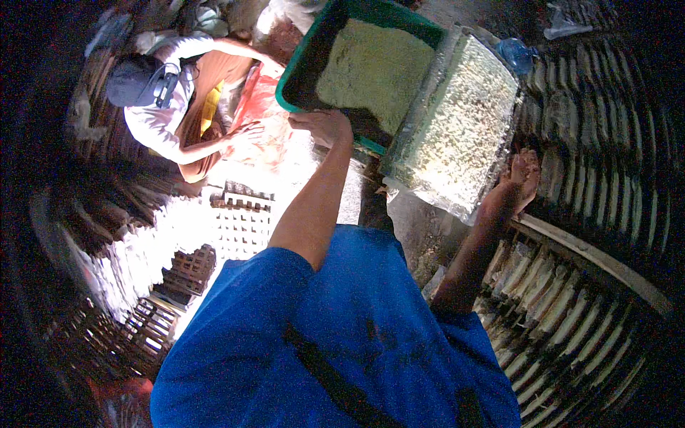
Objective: The person scoops a white granular substance from a green tray and spreads it onto a rectangular block of substrate. The person then places the block onto a wooden rack filled with similar blocks. Another person is visible in the background working with crates.
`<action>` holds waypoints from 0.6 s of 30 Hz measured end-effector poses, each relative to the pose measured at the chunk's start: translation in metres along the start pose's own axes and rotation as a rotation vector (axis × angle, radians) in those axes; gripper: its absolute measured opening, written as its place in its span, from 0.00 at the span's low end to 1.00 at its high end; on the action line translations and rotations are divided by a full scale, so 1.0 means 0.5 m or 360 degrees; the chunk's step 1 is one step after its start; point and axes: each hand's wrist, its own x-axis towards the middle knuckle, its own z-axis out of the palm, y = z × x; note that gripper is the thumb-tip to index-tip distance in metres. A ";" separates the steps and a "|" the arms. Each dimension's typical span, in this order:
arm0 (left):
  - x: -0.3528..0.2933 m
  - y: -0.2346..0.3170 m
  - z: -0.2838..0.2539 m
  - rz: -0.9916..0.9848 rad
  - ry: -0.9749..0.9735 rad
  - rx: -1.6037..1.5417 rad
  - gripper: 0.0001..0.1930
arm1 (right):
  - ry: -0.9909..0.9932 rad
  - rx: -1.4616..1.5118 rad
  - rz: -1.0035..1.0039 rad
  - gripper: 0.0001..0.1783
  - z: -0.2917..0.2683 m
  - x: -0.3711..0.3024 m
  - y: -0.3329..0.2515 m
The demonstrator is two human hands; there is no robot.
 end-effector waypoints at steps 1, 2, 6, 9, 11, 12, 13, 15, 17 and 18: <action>0.002 -0.008 0.006 0.0020 0.0013 0.0068 0.38 | -0.0097 -0.0297 -0.0270 0.23 0.028 0.002 0.008; -0.002 0.018 -0.017 -0.0076 -0.0039 -0.0017 0.38 | -0.0172 -0.0599 -0.0553 0.22 0.055 0.003 0.019; -0.009 0.035 -0.040 -0.0145 -0.0005 -0.0207 0.39 | -0.1009 -0.0755 -0.0601 0.24 0.245 -0.045 0.086; -0.002 0.033 -0.050 -0.0256 -0.0104 -0.0356 0.40 | -0.1741 -0.1107 -0.0202 0.33 0.380 -0.071 0.197; 0.000 0.030 -0.047 -0.0233 -0.0127 -0.0460 0.40 | -0.2110 -0.1384 -0.0188 0.40 0.455 -0.072 0.351; -0.008 0.038 -0.061 -0.0177 -0.0139 -0.0518 0.40 | -0.2205 -0.1390 -0.0274 0.42 0.476 -0.078 0.417; -0.009 0.038 -0.068 -0.0125 -0.0134 -0.0569 0.39 | -0.2314 -0.1378 -0.0363 0.44 0.499 -0.098 0.470; -0.003 0.036 -0.048 -0.0163 -0.0154 -0.0535 0.39 | -0.2439 -0.1277 -0.0505 0.46 0.537 -0.116 0.568; -0.006 0.037 -0.056 -0.0227 -0.0211 -0.0472 0.38 | -0.2510 -0.1280 -0.0599 0.46 0.555 -0.139 0.630; -0.010 0.047 -0.073 -0.0266 -0.0258 -0.0432 0.38 | -0.2554 -0.1370 -0.0639 0.46 0.560 -0.158 0.644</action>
